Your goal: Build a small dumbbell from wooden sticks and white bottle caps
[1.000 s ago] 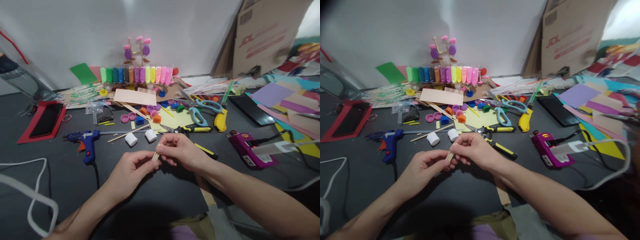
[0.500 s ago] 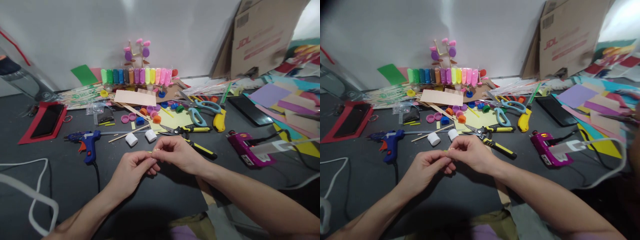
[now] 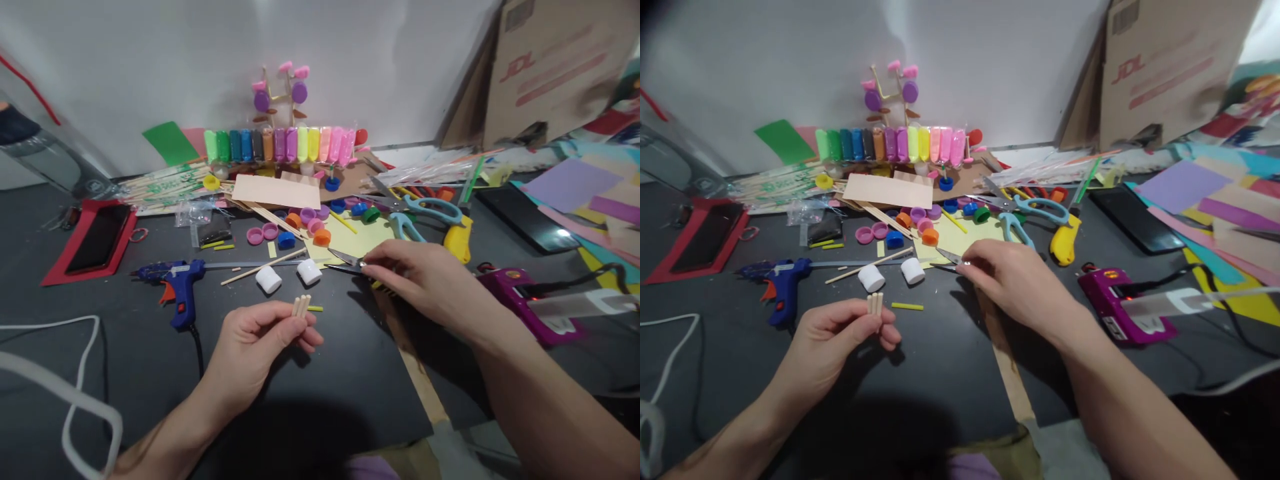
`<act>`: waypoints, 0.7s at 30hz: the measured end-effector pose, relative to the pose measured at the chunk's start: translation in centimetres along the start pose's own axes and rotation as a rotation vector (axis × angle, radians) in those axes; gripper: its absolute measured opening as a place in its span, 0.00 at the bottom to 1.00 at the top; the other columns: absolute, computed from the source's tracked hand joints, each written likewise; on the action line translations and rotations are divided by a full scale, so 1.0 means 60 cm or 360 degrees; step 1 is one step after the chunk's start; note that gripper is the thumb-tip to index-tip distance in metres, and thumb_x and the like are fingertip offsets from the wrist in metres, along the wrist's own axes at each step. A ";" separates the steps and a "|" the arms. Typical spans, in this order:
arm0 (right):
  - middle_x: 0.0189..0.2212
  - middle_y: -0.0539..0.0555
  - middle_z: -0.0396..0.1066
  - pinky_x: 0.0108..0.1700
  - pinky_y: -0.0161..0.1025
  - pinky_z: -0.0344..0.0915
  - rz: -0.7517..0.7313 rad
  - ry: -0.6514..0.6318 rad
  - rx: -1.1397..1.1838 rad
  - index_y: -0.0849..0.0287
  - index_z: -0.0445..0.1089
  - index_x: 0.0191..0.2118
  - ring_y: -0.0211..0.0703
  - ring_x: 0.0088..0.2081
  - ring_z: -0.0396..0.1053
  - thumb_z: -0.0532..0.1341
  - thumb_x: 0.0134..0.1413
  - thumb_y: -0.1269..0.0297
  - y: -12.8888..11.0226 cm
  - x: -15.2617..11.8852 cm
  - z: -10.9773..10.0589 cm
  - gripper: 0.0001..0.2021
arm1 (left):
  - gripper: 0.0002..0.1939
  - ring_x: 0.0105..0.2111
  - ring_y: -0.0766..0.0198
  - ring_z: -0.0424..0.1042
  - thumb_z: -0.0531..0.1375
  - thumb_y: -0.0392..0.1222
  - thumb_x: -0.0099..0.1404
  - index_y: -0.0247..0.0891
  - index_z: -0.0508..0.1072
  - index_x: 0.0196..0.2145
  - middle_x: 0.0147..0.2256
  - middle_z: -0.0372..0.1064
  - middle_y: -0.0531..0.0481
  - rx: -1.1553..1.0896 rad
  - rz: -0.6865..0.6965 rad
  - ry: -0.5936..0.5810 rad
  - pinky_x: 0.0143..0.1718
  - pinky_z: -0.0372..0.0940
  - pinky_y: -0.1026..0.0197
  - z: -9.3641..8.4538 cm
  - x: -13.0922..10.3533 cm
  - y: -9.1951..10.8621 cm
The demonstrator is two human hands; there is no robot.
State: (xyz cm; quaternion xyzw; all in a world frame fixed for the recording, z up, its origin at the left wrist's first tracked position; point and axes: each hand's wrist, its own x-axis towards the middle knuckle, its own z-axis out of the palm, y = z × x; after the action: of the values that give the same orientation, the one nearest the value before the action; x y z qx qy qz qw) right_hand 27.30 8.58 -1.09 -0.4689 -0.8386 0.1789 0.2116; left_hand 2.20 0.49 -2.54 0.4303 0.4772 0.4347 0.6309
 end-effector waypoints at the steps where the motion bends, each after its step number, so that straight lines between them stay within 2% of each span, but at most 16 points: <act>1: 0.33 0.55 0.77 0.35 0.39 0.65 -0.0076 0.0072 0.0050 0.58 0.76 0.40 0.45 0.33 0.72 0.61 0.64 0.60 -0.003 -0.002 -0.002 0.08 | 0.06 0.25 0.67 0.78 0.64 0.38 0.64 0.39 0.82 0.30 0.26 0.80 0.53 0.0014 0.0010 0.0002 0.30 0.73 0.68 0.001 0.000 0.000; 3: 0.43 0.57 0.77 0.44 0.40 0.68 -0.0317 0.0147 0.0211 0.57 0.73 0.50 0.47 0.43 0.74 0.59 0.66 0.63 -0.020 -0.007 -0.001 0.11 | 0.07 0.24 0.67 0.77 0.64 0.38 0.63 0.40 0.83 0.30 0.25 0.80 0.53 0.0043 0.0028 0.0007 0.30 0.73 0.68 0.003 -0.001 0.001; 5: 0.54 0.61 0.72 0.56 0.43 0.65 -0.0597 0.0067 0.0355 0.57 0.68 0.58 0.48 0.55 0.69 0.58 0.68 0.66 -0.044 -0.011 0.005 0.16 | 0.07 0.24 0.66 0.78 0.64 0.37 0.63 0.41 0.83 0.30 0.25 0.80 0.54 0.0066 0.0045 -0.0009 0.30 0.73 0.68 0.006 -0.001 0.001; 7: 0.60 0.62 0.67 0.62 0.46 0.61 -0.0784 -0.0029 0.0447 0.58 0.66 0.61 0.48 0.61 0.64 0.56 0.69 0.65 -0.064 -0.015 0.015 0.18 | 0.07 0.25 0.65 0.78 0.65 0.37 0.63 0.43 0.83 0.30 0.25 0.80 0.55 0.0103 0.0067 -0.0032 0.31 0.73 0.67 0.008 -0.003 0.002; 10: 0.60 0.64 0.66 0.63 0.48 0.60 -0.0864 -0.0044 0.0516 0.60 0.67 0.60 0.48 0.62 0.62 0.55 0.69 0.65 -0.077 -0.018 0.026 0.17 | 0.07 0.26 0.64 0.79 0.65 0.37 0.62 0.44 0.84 0.29 0.25 0.81 0.55 0.0203 0.0129 -0.0044 0.32 0.73 0.67 0.009 -0.006 0.002; 16: 0.59 0.67 0.66 0.63 0.46 0.61 -0.0901 0.0013 0.0597 0.65 0.69 0.57 0.47 0.62 0.63 0.55 0.68 0.70 -0.074 -0.019 0.028 0.15 | 0.09 0.28 0.64 0.80 0.65 0.36 0.62 0.46 0.84 0.27 0.27 0.81 0.56 0.0437 0.0329 -0.0047 0.34 0.72 0.68 0.006 -0.009 0.007; 21: 0.57 0.67 0.68 0.59 0.48 0.65 -0.1031 0.0127 0.0422 0.63 0.72 0.53 0.49 0.59 0.66 0.56 0.66 0.72 -0.072 -0.017 0.032 0.14 | 0.10 0.28 0.62 0.80 0.64 0.36 0.63 0.46 0.84 0.28 0.28 0.81 0.55 0.0582 0.0388 -0.0072 0.34 0.71 0.67 0.004 -0.006 0.006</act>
State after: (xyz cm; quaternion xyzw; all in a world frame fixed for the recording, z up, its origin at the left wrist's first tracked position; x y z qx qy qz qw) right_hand 23.69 5.34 -0.76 -0.1536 -0.9044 0.1916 0.3490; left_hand 2.30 0.21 -2.05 0.6018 0.4783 0.4041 0.4957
